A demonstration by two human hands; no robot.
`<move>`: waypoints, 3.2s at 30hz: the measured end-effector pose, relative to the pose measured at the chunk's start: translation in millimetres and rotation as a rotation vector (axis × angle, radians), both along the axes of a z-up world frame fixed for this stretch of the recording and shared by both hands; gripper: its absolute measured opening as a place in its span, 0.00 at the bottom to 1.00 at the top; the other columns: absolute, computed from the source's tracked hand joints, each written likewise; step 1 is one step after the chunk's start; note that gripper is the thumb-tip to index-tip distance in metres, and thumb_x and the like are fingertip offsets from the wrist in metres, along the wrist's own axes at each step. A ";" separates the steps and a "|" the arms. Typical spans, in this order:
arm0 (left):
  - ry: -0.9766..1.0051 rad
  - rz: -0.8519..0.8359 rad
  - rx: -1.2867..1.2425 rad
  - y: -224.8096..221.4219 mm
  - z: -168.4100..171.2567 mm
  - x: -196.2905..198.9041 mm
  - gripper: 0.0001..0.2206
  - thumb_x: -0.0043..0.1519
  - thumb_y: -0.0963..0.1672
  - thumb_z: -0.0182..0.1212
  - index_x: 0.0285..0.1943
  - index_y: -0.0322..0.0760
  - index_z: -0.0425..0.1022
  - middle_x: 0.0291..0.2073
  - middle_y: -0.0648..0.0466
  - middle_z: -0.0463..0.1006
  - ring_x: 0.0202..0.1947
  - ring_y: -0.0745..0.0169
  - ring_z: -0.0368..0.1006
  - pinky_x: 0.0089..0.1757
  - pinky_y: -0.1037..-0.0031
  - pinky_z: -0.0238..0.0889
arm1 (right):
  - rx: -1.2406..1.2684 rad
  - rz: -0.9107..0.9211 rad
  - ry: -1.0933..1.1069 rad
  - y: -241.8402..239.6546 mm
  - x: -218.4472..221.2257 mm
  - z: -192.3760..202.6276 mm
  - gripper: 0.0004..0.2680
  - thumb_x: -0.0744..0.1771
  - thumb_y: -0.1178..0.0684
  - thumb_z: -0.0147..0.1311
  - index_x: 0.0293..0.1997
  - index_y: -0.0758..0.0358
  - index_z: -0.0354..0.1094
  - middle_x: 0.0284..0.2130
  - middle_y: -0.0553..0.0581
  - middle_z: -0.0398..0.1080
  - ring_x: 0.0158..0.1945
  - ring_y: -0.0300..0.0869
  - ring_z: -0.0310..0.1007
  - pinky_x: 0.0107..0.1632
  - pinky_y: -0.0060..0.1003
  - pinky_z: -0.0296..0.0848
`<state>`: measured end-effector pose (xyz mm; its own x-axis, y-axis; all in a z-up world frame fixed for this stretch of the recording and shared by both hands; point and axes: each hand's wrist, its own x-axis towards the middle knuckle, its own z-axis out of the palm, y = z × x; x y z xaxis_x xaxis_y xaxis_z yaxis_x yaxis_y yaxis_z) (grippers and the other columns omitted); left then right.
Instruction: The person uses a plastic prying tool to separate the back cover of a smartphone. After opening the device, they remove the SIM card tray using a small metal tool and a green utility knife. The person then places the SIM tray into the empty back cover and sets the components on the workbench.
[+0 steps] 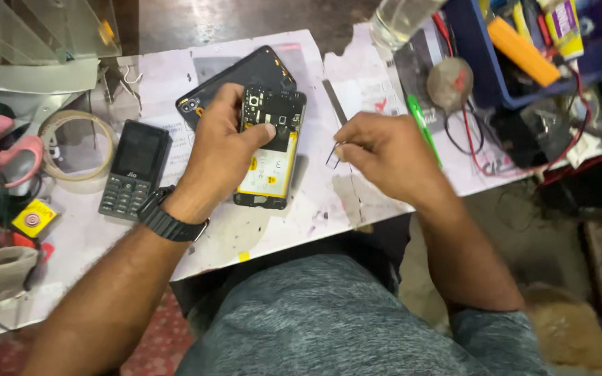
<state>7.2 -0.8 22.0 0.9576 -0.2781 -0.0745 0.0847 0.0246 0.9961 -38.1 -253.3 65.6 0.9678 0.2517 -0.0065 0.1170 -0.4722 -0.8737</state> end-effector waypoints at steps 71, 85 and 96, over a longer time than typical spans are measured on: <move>-0.635 0.229 1.251 4.2 -46.3 -94.0 0.37 0.32 0.55 0.77 0.50 0.32 0.79 0.51 0.41 0.77 0.44 0.43 0.74 0.51 0.53 0.66 | -0.219 0.215 -0.352 -99.5 -10.6 48.9 0.06 0.66 0.57 0.63 0.44 0.65 0.73 0.36 0.59 0.73 0.40 0.53 0.76 0.42 0.45 0.75; -0.751 0.221 1.170 16.2 -68.6 -90.8 0.37 0.34 0.53 0.77 0.49 0.25 0.76 0.45 0.34 0.76 0.42 0.39 0.74 0.48 0.54 0.70 | -0.070 0.108 -0.313 -115.2 -43.0 29.4 0.06 0.67 0.57 0.63 0.44 0.64 0.73 0.34 0.59 0.75 0.36 0.50 0.77 0.37 0.41 0.75; -0.805 0.246 1.100 20.0 -75.1 -83.6 0.39 0.32 0.55 0.78 0.49 0.27 0.75 0.45 0.37 0.76 0.41 0.41 0.73 0.47 0.56 0.68 | 0.034 0.092 -0.905 -17.9 -45.5 -38.3 0.09 0.65 0.61 0.69 0.45 0.67 0.72 0.29 0.55 0.71 0.28 0.45 0.71 0.31 0.42 0.67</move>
<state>-76.4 19.1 -53.2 0.8564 -0.2567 0.4479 -0.4088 -0.8670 0.2848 -83.6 -271.2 27.3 0.5758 0.3143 0.7548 0.8008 -0.4030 -0.4430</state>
